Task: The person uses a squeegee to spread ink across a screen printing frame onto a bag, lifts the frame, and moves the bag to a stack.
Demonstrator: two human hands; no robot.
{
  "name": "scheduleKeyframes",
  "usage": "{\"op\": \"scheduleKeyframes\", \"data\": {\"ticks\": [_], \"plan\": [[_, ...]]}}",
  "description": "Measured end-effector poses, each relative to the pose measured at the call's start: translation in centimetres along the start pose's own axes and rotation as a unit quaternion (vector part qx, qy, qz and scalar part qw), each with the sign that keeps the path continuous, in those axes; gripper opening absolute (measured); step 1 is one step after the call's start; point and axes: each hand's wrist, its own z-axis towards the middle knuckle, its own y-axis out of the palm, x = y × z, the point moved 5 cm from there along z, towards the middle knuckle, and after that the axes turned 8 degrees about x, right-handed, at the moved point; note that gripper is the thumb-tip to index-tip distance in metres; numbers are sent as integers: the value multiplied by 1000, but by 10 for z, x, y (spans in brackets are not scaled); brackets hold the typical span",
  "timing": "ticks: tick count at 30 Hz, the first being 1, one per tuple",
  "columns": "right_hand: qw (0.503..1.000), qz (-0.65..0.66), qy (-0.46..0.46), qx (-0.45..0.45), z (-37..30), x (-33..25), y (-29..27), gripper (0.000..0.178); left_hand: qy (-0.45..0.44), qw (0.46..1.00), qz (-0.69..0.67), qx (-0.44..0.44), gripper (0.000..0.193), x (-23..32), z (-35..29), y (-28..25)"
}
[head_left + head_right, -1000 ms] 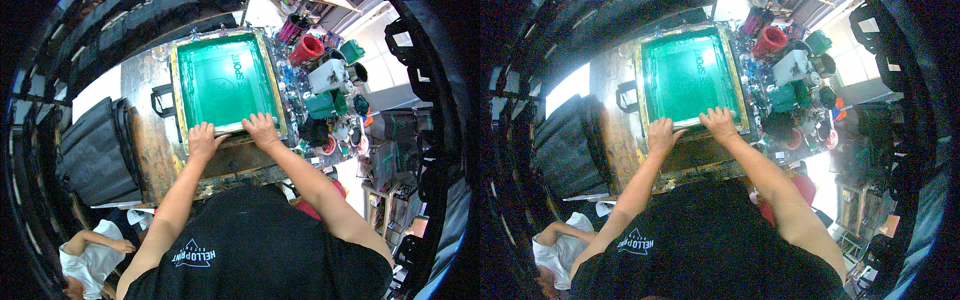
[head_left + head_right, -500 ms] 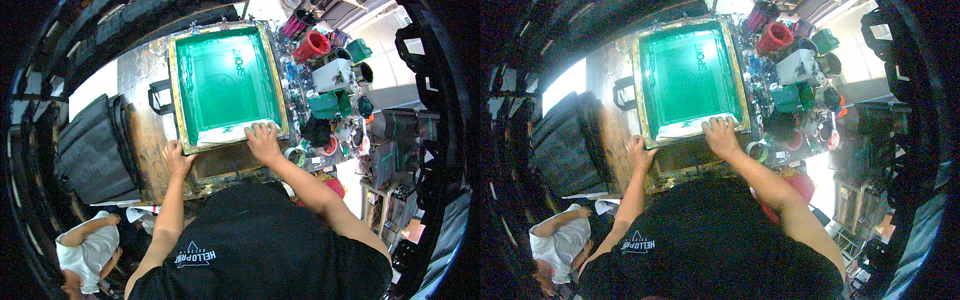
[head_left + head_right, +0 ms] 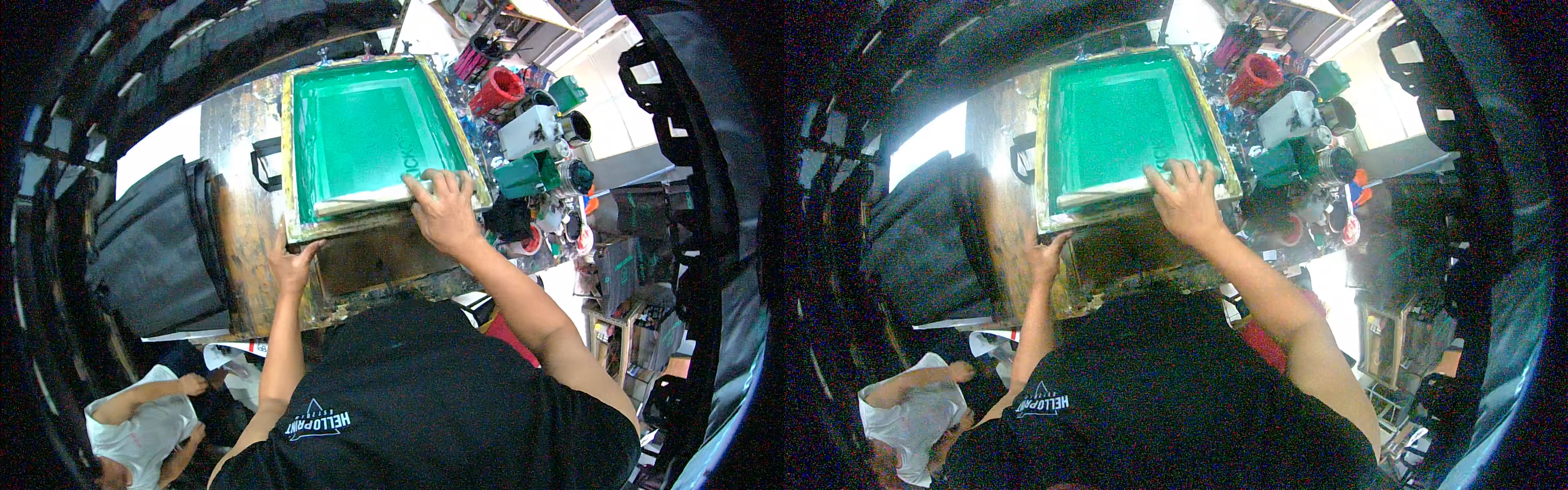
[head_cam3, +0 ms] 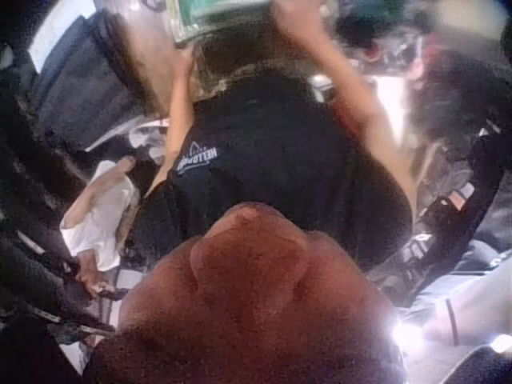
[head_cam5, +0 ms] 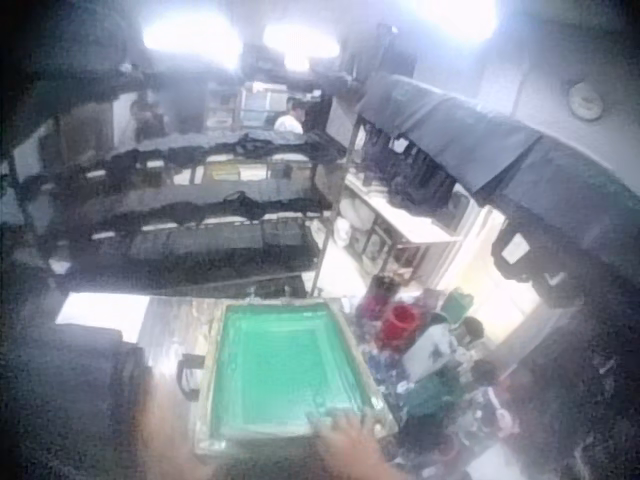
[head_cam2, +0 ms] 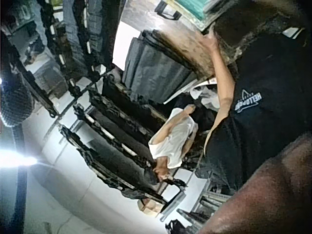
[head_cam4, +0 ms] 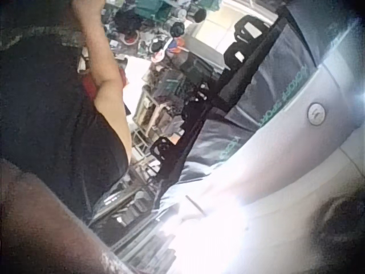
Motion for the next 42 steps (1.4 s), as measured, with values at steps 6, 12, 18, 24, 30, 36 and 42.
{"op": "scheduleKeyframes", "data": {"ticks": [6, 12, 18, 24, 30, 36, 42], "plan": [[989, -44, -21, 138, 79, 17, -51, 56, 61, 987, -128, 76, 57, 138, 68, 9], [958, -115, -64, 255, 181, 46, -79, 52, 185, 963, -90, 177, 66, 175, 115, 26], [962, -109, -64, 243, 224, 43, -91, 52, 32, 953, 293, 67, 96, -34, 84, 21], [960, -109, -47, 253, 249, 63, -98, 55, -110, 915, 388, -23, 89, -54, 30, 47], [966, -96, -28, 238, 256, 62, -100, 55, -106, 955, 275, -33, 58, -63, 44, 52], [970, -100, -21, 218, 255, 61, -97, 55, 45, 982, 174, 53, 28, -9, 74, 51], [966, -113, -36, 231, 251, 66, -91, 56, -87, 996, -2, -2, 23, 92, 131, -28]]}}
